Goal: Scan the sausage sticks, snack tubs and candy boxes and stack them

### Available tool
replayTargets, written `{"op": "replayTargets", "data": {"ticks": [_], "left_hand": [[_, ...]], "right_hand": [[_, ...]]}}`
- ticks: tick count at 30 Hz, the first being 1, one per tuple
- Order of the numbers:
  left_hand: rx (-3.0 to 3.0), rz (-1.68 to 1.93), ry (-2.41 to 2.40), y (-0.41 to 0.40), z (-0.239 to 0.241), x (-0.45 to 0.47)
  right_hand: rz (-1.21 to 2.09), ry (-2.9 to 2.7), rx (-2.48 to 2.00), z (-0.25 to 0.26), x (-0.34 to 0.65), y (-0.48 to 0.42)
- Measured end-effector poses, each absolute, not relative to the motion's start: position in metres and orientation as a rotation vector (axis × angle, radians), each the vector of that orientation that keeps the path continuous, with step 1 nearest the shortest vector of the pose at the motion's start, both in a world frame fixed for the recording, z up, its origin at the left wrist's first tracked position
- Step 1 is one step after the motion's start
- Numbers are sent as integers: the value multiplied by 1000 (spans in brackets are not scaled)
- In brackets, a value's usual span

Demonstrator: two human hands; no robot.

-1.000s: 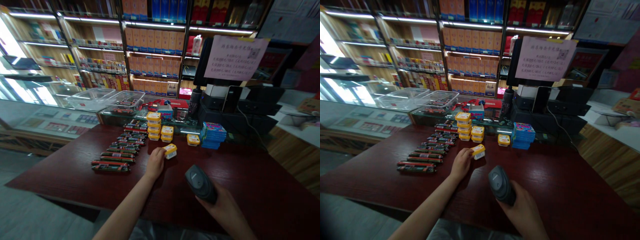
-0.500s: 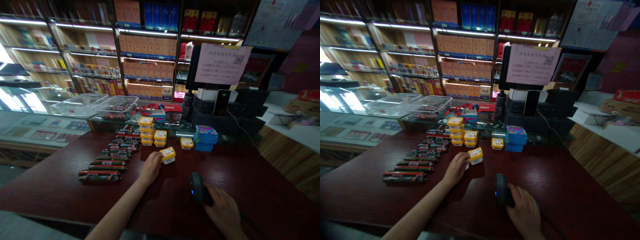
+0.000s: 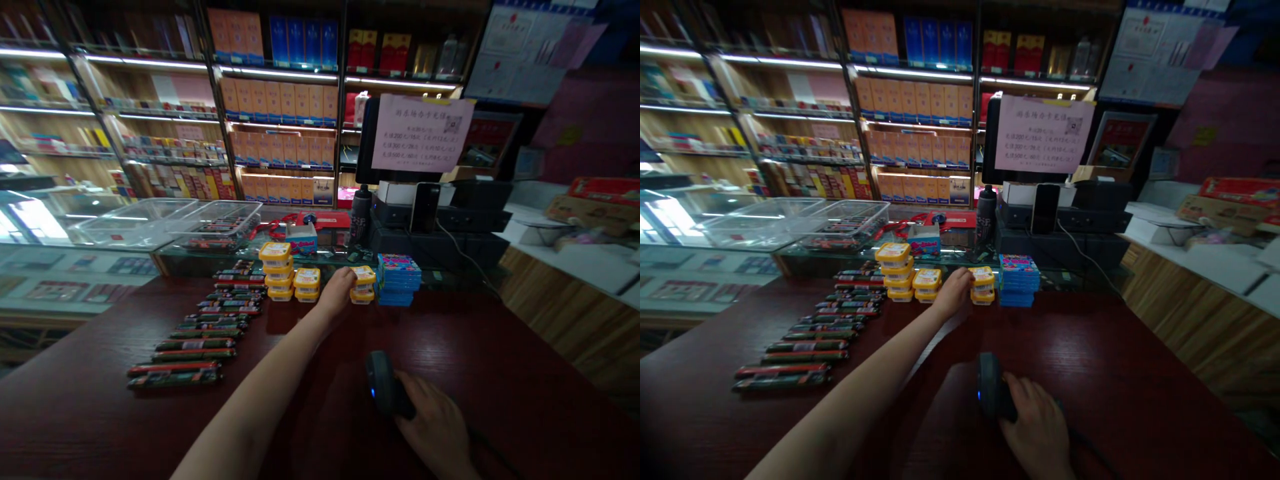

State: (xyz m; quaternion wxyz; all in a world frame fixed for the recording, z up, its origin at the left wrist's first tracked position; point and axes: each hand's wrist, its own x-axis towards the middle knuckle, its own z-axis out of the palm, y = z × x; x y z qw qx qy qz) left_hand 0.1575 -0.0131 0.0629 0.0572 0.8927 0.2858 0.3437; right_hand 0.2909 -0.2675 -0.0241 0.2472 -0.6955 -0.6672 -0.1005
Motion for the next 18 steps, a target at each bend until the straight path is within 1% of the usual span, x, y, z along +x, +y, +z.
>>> {"op": "replayTargets", "data": {"ticks": [4, 6, 9, 11, 14, 18], "left_hand": [[2771, 958, 766, -4, 50, 163], [2723, 998, 775, -5, 42, 162], [2511, 1169, 946, -8, 30, 160], [2310, 1219, 1111, -8, 22, 163], [2080, 1170, 1252, -7, 13, 170], [1984, 1146, 1304, -6, 11, 179]], "right_hand": [[-255, -1865, -1899, -21, 293, -267], [-263, -1862, -1914, -21, 294, -267], [-249, -1866, -1922, -21, 295, -266], [-229, -1870, -1922, -21, 294, -266], [-242, -1843, -1936, -21, 292, -266], [-259, -1810, -1932, -22, 290, -266]]}}
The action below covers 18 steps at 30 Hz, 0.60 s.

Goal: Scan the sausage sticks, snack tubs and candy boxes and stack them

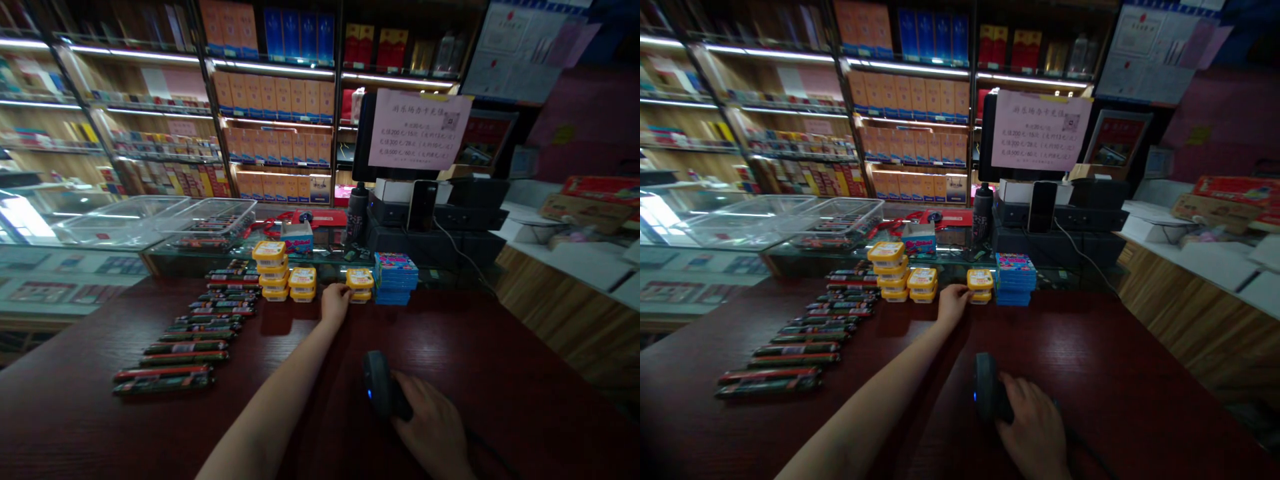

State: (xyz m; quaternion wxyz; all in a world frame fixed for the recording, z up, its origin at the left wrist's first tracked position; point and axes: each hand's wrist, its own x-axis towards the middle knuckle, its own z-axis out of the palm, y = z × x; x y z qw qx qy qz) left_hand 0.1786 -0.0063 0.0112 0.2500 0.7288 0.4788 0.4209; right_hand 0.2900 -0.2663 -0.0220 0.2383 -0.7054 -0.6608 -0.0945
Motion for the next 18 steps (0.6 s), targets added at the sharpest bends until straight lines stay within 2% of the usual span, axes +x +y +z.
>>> {"op": "replayTargets", "data": {"ticks": [8, 14, 18], "left_hand": [[2064, 1090, 1353, -13, 16, 177], [2584, 1123, 1192, -35, 33, 130], [2815, 1232, 1349, -38, 44, 79]], "right_hand": [[-254, -1824, -1927, -22, 292, -267], [-234, -1842, -1922, -18, 291, -268], [-231, -1828, -1911, -21, 291, -269]]}}
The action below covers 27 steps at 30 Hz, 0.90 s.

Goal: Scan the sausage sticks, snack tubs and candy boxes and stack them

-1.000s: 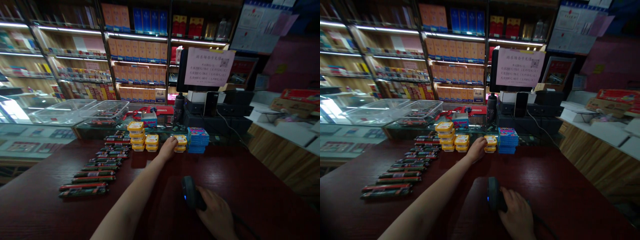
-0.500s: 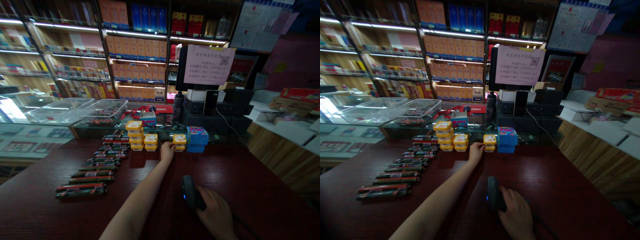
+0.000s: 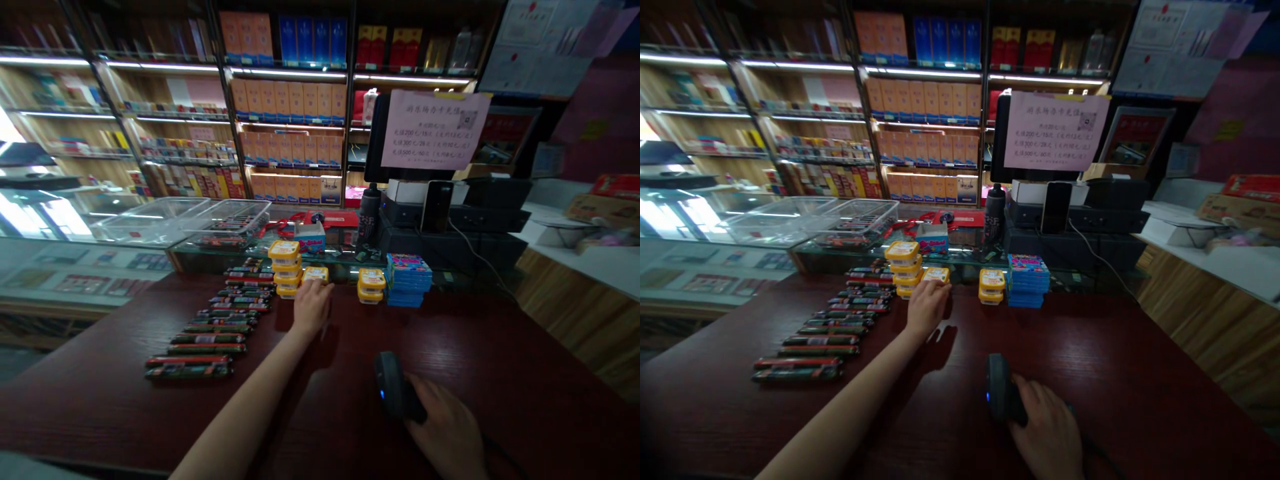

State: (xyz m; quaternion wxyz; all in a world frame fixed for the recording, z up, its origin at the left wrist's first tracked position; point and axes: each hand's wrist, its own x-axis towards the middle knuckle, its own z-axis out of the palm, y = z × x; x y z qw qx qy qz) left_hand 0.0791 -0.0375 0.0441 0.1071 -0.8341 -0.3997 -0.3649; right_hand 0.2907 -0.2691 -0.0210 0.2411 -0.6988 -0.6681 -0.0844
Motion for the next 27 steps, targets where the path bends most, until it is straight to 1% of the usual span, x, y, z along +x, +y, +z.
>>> {"op": "replayTargets", "data": {"ticks": [2, 5, 9, 11, 16, 22, 25, 27], "left_hand": [[-2358, -1022, -1230, -31, 47, 58], [-2364, -891, -1310, -18, 52, 39], [-2451, -586, -1362, -7, 68, 38], [-2469, -509, -1300, -8, 78, 41], [-2493, -605, -1245, -32, 82, 38], [-2520, -864, -1307, -79, 49, 26], [-2531, -938, -1311, -94, 35, 25], [-2530, -947, -1325, -99, 29, 25]], "right_hand": [[-219, -1819, -1920, -22, 290, -270], [-216, -1828, -1916, -22, 290, -270], [-294, -1836, -1889, -23, 291, -270], [-328, -1851, -1857, -26, 292, -271], [-363, -1863, -1836, -33, 294, -271], [-345, -1839, -1830, -29, 293, -273], [-196, -1802, -1839, -13, 289, -273], [-5, -1723, -1890, 1, 284, -274]]}}
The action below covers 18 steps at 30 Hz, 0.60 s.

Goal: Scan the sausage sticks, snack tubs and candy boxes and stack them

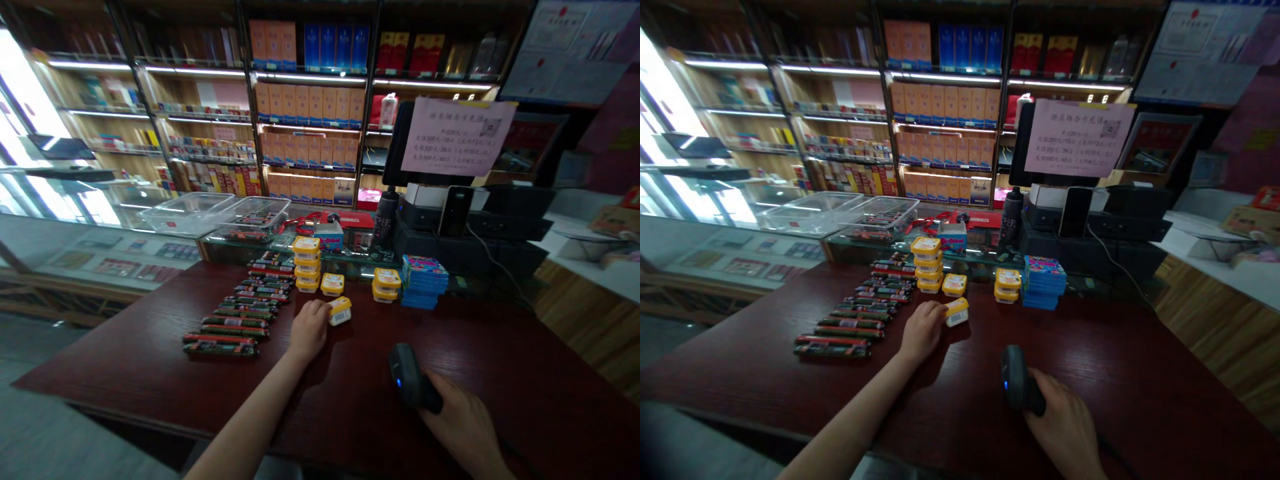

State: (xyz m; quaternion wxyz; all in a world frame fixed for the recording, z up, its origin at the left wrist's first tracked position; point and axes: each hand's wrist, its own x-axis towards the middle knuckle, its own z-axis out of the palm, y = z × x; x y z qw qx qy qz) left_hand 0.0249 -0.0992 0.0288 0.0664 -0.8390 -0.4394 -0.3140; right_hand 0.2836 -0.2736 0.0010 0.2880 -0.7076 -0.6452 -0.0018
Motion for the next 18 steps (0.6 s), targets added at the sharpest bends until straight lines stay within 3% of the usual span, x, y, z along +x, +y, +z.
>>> {"op": "replayTargets", "data": {"ticks": [8, 18], "left_hand": [[-2574, -1053, -1237, -109, 16, 31], [-2545, -1115, -1243, -108, 13, 31]], "right_hand": [[544, -1492, -1620, 44, 244, -272], [730, -1364, -1692, 37, 223, -267]]}}
